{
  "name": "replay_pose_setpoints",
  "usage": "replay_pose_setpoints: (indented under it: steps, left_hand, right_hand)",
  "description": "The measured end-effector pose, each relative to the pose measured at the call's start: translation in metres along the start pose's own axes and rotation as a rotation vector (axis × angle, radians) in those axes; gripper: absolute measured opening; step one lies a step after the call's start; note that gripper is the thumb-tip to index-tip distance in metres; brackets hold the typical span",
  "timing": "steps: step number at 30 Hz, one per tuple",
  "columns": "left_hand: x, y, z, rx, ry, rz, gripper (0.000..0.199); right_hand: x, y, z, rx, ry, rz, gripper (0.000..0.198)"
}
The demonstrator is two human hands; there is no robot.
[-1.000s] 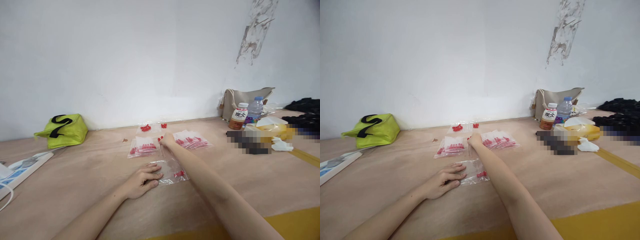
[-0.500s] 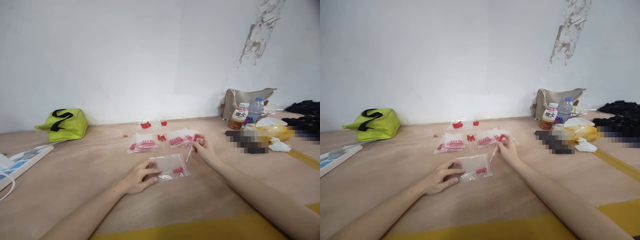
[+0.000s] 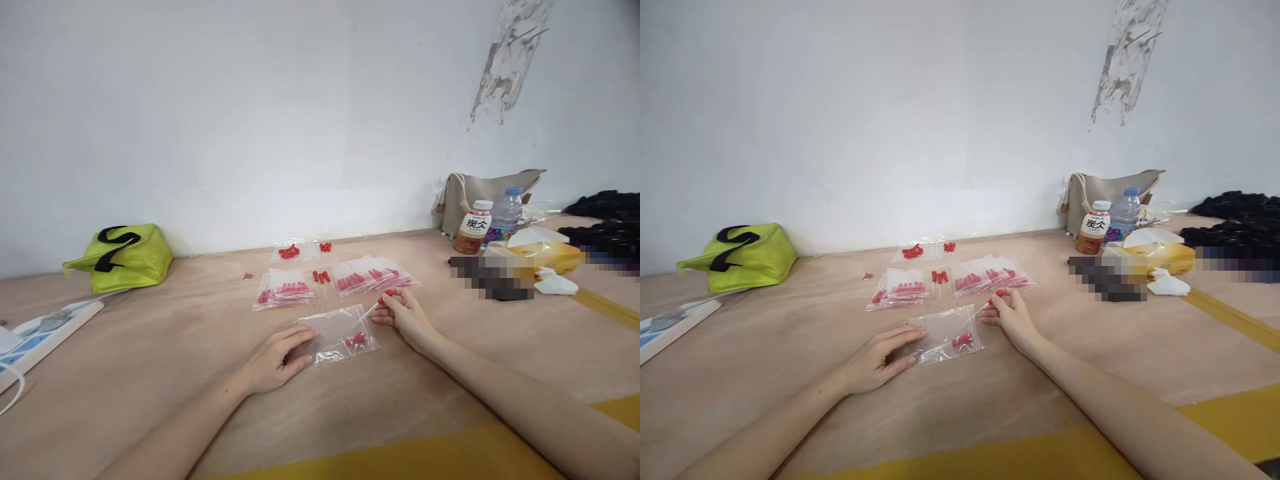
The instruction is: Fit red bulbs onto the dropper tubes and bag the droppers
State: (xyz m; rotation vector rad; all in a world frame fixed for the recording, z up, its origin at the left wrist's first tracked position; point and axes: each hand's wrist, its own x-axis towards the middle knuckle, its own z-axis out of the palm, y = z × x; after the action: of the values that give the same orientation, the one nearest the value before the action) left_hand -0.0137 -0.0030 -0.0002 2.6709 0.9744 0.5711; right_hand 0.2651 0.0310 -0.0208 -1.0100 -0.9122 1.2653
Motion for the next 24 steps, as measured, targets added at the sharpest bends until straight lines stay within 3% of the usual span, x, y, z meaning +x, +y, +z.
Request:
replay_pose_setpoints:
  steps: [3,10,15,17,21,24]
  left_hand:
    - [0.001,0.002,-0.001,-0.002,-0.006,-0.039,0.041]
    - [0.002,0.003,-0.002,-0.005,-0.017,-0.031,0.040]
    - [0.001,0.000,-0.001,0.011,-0.019,-0.048,0.041]
    - [0.001,0.000,0.000,0.011,-0.013,-0.048,0.040]
    - [0.002,-0.001,0.001,0.004,-0.009,-0.035,0.039]
    - [0.002,-0.001,0.001,0.001,-0.010,-0.036,0.038]
  right_hand:
    - [-0.005,-0.003,-0.002,-0.070,-0.118,0.036,0.029]
    - [-0.001,-0.005,-0.013,-0.569,-0.481,-0.058,0.030]
    - [-0.002,0.001,-0.006,-0.809,-0.433,-0.363,0.020]
    - [-0.003,0.001,-0.003,-0.885,-0.479,-0.423,0.021]
    - [-0.003,0.002,-0.002,-0.905,-0.602,-0.426,0.022]
    - [-0.001,0.008,-0.002,-0.916,-0.501,-0.317,0.022]
